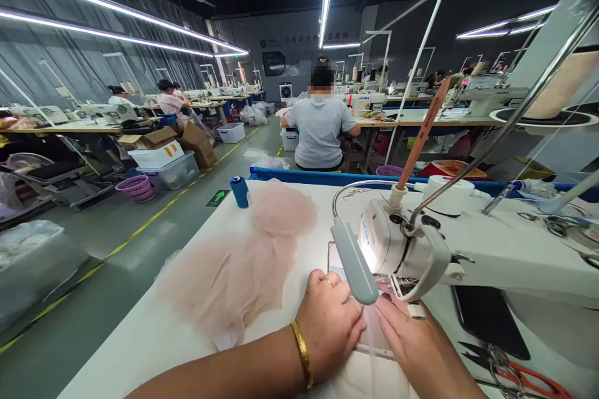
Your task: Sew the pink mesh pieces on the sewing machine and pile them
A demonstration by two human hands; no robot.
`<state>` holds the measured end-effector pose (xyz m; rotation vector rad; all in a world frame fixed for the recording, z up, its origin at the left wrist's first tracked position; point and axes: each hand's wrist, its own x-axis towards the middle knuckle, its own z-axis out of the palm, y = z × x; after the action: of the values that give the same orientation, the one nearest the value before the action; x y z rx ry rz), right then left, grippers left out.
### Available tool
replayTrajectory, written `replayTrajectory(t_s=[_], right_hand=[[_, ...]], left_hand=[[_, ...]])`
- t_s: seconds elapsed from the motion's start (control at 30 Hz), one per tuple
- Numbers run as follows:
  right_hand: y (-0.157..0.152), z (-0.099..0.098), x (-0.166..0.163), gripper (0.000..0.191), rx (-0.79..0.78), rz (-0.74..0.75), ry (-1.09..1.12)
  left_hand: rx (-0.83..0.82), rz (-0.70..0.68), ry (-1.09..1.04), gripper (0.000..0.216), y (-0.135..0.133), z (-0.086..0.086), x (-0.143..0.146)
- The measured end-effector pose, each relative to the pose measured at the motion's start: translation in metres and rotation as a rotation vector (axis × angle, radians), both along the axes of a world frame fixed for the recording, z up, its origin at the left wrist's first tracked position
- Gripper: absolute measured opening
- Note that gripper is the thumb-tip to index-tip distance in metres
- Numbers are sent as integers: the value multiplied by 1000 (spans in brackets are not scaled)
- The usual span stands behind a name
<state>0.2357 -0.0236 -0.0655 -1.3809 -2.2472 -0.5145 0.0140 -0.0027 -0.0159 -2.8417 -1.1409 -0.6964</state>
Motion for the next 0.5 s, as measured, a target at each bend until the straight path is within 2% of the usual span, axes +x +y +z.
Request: replayTrajectory(t_s=[0.13,0.23,0.33,0.4,0.47,0.5], right_hand=[[-6,4,8,45,-29,83,48],[-14,17,20,37,-157,253,58],[-19,29,29,54,-322,420,10],[-20,35,30,46,-364,446,-7],[-20,39,26,24,-353,437,22],[-20,40,24,20,-334,432,62]], left_hand=[[-144,-39,60,24,2,10,-6],[-267,-122,183,45,2,26,-17],[-268,-235,340,60,-2,36,-26],[-224,-261,347,54,-4,35,-27],[-202,-235,265,29,-4,27,-24],[-209,-216,209,15,-2,23,-20]])
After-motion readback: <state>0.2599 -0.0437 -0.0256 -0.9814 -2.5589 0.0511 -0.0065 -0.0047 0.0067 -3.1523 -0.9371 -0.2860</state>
